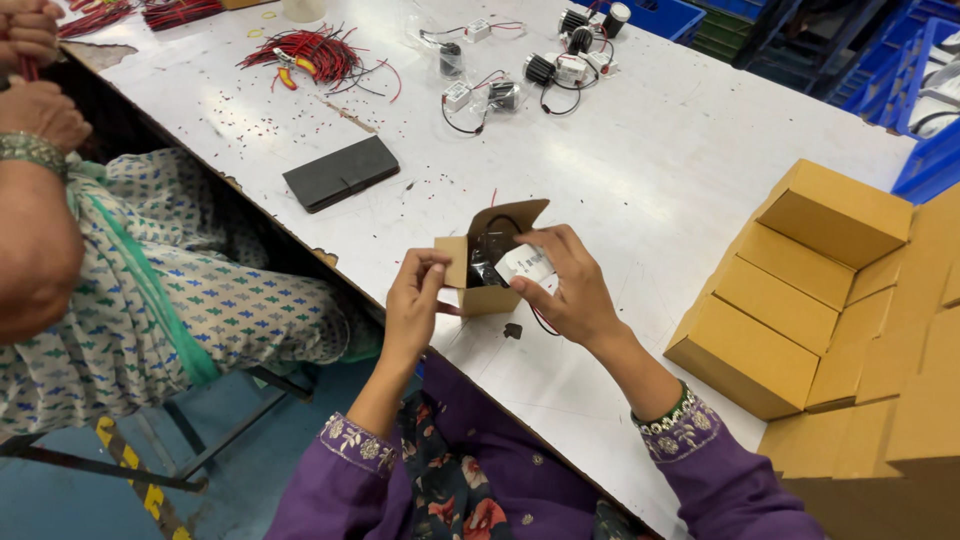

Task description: The person folds a cardboard box, places a light fixture with wiring into the box, and secures the lid by hand.

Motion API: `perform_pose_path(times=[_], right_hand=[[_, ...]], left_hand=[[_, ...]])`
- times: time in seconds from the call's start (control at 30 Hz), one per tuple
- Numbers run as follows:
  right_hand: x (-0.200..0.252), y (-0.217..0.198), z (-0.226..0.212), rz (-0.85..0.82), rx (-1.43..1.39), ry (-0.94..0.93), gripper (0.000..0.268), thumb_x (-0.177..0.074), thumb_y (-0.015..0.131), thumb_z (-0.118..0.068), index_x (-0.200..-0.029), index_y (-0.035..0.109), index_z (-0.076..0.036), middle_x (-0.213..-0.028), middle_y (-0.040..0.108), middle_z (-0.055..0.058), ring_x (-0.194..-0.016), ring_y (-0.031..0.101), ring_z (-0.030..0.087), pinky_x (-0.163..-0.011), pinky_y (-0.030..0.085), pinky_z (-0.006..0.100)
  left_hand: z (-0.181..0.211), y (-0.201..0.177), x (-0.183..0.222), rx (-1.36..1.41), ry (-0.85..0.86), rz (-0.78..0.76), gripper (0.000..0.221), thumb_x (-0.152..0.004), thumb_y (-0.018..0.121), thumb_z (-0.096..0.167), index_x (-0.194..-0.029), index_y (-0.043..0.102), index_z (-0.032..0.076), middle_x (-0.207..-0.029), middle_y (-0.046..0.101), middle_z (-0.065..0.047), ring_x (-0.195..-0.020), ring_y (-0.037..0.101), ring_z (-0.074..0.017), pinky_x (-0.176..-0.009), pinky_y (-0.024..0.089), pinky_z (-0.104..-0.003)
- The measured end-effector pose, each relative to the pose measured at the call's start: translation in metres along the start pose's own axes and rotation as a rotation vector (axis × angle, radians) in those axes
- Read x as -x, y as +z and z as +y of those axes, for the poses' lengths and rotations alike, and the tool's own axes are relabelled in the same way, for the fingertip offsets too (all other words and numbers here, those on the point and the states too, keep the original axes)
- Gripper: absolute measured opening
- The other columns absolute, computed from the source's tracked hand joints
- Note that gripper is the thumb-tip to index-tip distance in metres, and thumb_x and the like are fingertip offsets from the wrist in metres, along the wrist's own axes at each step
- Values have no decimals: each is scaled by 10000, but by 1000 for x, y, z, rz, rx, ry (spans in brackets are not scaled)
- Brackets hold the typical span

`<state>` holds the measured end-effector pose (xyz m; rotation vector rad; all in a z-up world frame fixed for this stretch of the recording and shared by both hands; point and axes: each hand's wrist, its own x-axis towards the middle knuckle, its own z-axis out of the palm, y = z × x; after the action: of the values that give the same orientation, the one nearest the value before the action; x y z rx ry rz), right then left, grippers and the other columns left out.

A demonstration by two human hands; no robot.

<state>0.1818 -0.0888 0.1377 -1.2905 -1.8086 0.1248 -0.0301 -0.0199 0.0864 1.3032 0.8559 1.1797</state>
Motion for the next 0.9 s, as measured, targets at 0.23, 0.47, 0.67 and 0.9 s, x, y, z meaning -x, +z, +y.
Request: perform_pose_path(times=[0.23,0.47,0.67,0.9], right_hand=[[2,-15,8,-47,-60,65,630,-965,575,-599,-1258,664,-49,-1081,653,118,-939,671,240,-819,536,335],[0,-41,4,-78,-165,294,631,-796,774,-555,-1206,675,-86,-1019,717,94,-794,660,138,-662,539,253],[-11,-52,-21,-38,72,2,689,-709,907,-363,-1268,651,-51,-1206,538,147,-953,643,171,-658,616,272],[-20,-51,-31,-51,425,-213,594,-696,881,-477,-1066,696,-52,-1133,650,133,-1007,671,312,-788,567,401]], left_hand=[[-21,-11,9,244,-151,-115,202,-1007,555,155,-1138,631,21,-1029,709,-102,-872,747,-208,-810,625,-343],[-2,-8,40,190,-112,-219,202,-1012,588,154,-1144,618,5,-974,697,-88,-889,744,-198,-807,621,-339],[37,-5,53,-349,49,-160,206,-968,622,147,-1148,661,54,-880,743,-27,-851,737,-121,-776,589,-290],[56,0,51,-385,76,-173,214,-957,638,151,-1152,663,68,-861,736,-37,-842,736,-119,-765,588,-284]])
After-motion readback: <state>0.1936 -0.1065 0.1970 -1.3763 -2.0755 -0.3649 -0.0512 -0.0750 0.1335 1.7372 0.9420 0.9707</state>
